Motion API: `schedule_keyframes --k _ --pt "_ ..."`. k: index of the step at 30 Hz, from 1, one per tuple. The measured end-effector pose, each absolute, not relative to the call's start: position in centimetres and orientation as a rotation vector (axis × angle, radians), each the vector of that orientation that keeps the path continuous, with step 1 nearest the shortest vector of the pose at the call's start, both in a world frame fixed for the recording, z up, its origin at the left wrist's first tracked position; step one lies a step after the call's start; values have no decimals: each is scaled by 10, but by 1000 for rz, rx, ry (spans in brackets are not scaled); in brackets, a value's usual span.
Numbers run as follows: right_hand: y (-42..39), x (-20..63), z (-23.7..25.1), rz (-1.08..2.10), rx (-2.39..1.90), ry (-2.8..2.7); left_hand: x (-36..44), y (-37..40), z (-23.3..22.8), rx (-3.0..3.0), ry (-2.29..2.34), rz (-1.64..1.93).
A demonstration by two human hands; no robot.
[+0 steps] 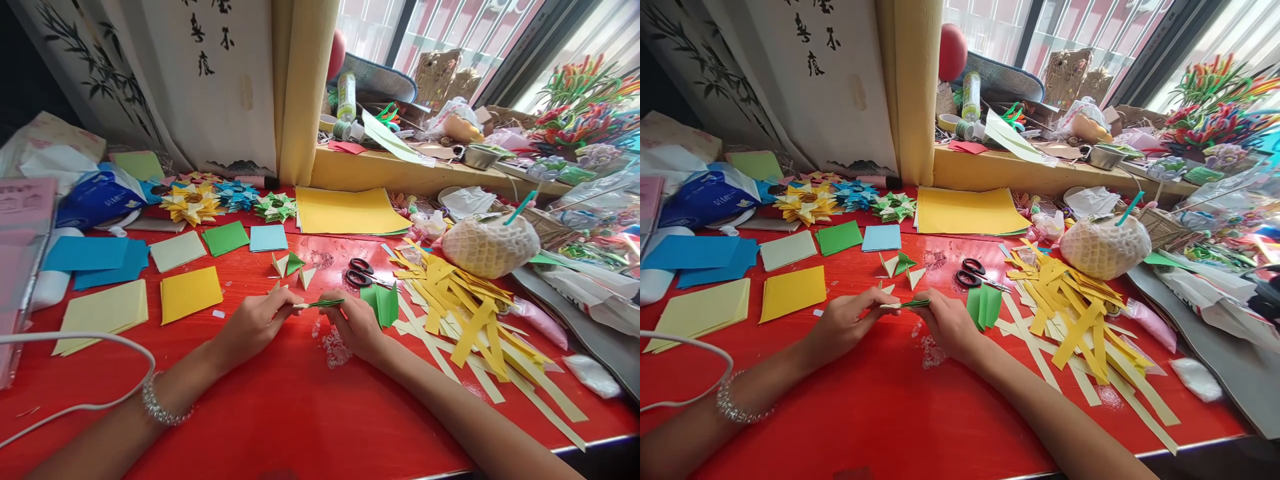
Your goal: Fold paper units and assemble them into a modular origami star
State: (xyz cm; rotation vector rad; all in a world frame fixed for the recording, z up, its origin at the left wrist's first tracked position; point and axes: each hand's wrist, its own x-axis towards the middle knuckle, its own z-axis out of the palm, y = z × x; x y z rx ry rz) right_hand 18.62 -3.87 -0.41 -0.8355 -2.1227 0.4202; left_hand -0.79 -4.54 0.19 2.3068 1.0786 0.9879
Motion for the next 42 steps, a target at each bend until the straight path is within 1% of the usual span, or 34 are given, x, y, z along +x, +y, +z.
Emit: schedule_keyframes --k 10,18,28,38,42 --pt "-39 187 -3 567 -830 -2090 -8 -46 2 2361 1076 1005" --pt "-39 186 -2 506 -829 -2088 -9 -45 0 2418 1061 1019" --pt "-37 188 -6 401 -767 -2105 -9 -43 0 2514 1050 1131" --pt "-36 188 -7 252 -737 -2138 -8 -43 -1 2420 1100 1103" --pt "-35 187 -6 220 -734 -2108 -7 -44 0 2385 1041 1051"
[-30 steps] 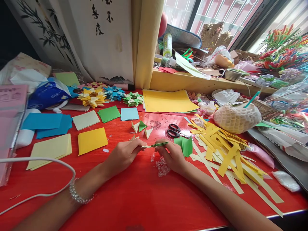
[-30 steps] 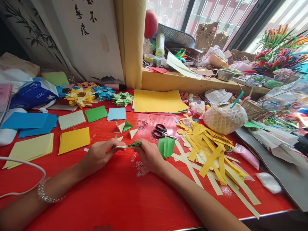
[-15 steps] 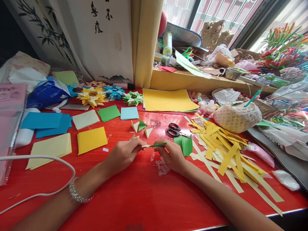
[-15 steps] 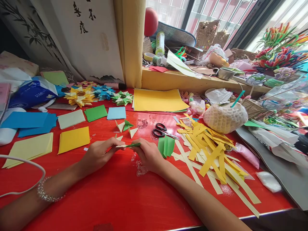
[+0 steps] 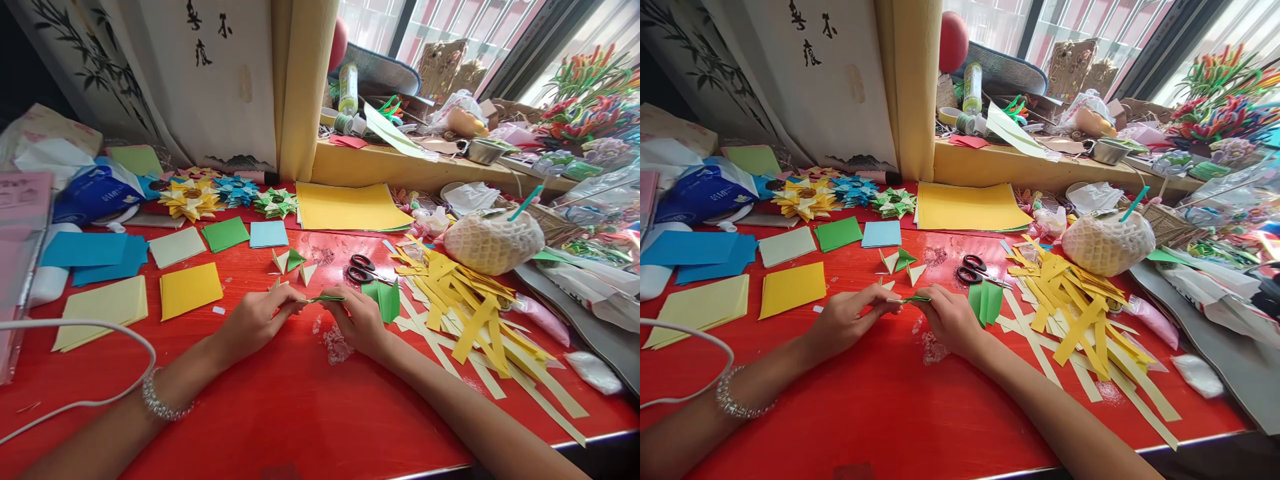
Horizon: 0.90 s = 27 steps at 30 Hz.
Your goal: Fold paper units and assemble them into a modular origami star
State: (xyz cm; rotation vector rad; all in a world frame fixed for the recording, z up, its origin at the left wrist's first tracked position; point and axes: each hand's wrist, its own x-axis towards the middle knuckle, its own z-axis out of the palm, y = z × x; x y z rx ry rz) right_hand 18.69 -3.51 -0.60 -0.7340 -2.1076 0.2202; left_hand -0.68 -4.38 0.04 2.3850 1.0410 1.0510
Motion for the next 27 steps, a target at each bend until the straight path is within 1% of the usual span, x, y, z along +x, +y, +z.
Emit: schedule_keyframes --k 7,13,22,27 --pt "-35 187 -10 157 -696 -2133 -6 -45 1 2573 1011 1080" --pt "-36 190 -12 168 -698 -2187 -6 -44 -2 2647 1070 1104" --pt "-34 192 -10 136 -707 -2212 -7 -45 -2 2458 1085 1083" --pt "-35 190 -11 180 -713 -2182 -6 -46 0 2397 1064 1070"
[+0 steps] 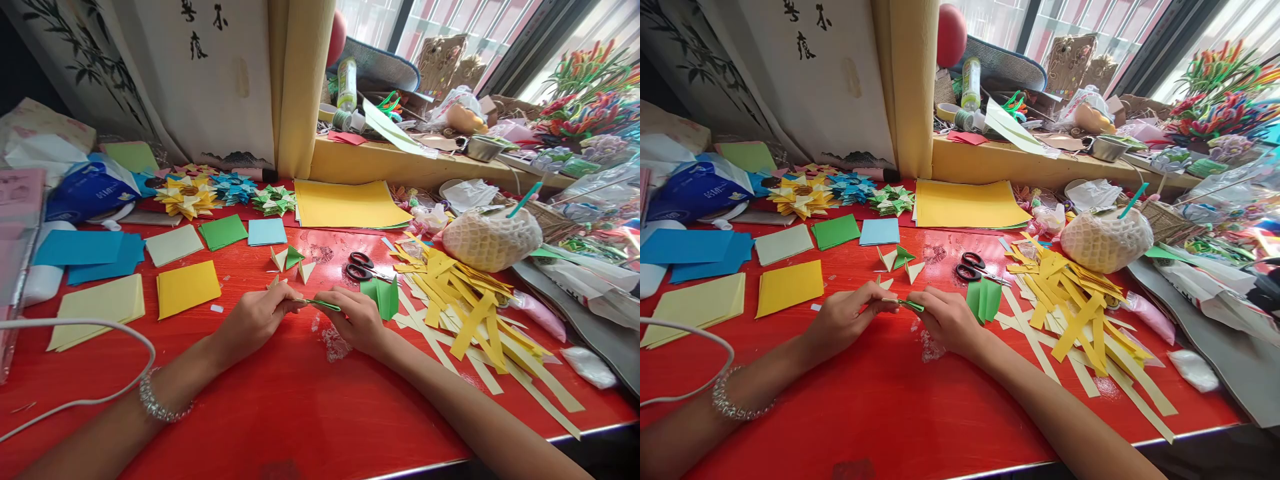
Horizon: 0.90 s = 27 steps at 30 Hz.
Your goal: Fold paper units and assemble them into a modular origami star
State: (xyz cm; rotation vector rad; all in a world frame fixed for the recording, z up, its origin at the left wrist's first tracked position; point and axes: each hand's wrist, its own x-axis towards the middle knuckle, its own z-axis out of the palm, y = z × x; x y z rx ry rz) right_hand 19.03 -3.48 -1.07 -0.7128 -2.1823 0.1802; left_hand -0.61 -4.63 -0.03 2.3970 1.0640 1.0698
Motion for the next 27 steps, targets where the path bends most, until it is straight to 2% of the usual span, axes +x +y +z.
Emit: schedule_keyframes --k 16,27 --pt "-31 195 -4 30 -619 -2332 -7 -46 -3 2616 1119 1092" --pt "-30 199 3 -50 -562 -2396 -10 -45 -4 2651 966 1093"
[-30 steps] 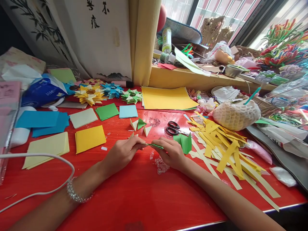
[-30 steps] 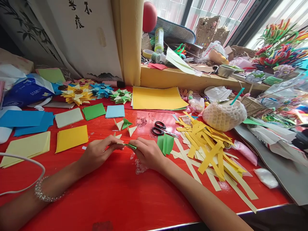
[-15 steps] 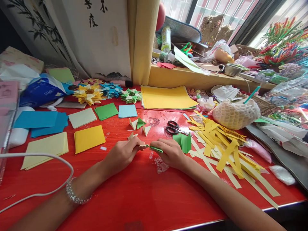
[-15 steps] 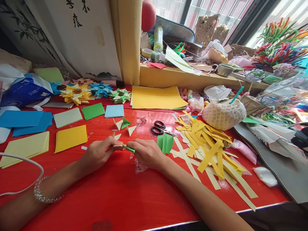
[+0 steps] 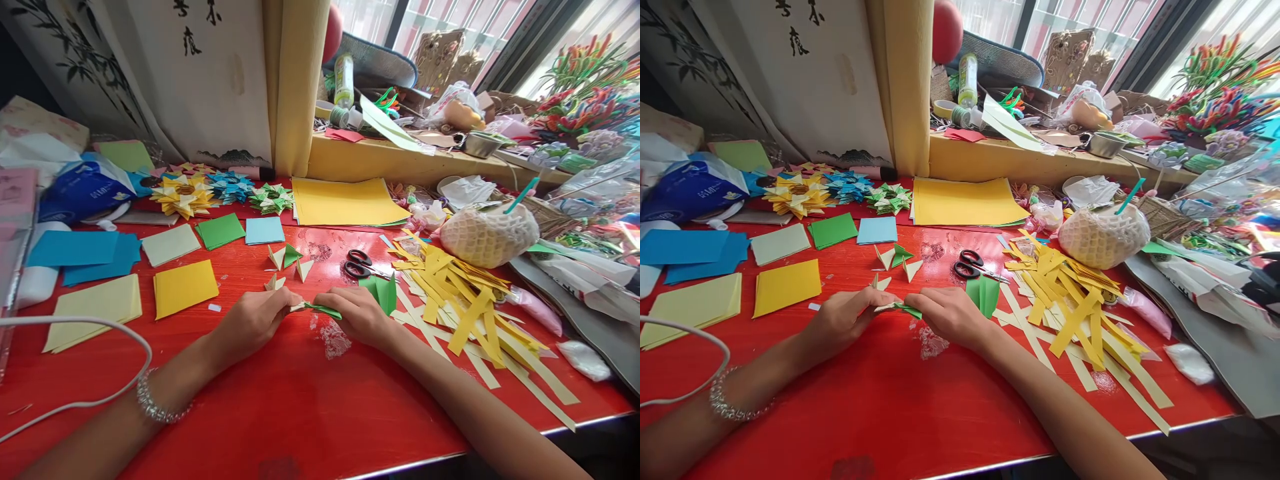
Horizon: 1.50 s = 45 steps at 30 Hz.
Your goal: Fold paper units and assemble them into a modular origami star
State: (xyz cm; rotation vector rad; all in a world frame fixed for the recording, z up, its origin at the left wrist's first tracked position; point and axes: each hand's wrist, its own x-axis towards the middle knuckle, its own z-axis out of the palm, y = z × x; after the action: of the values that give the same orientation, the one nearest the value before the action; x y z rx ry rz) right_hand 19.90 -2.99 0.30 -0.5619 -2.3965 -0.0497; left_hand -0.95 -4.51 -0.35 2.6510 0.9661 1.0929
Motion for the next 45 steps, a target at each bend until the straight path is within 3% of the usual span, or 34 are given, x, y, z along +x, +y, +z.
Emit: schedule_keyframes --k 17,45 --pt "-35 195 -3 283 -617 -2299 -10 -45 -3 2650 989 1113" --pt "-37 191 -4 480 -588 -2167 -6 -47 1 2541 1147 1057"
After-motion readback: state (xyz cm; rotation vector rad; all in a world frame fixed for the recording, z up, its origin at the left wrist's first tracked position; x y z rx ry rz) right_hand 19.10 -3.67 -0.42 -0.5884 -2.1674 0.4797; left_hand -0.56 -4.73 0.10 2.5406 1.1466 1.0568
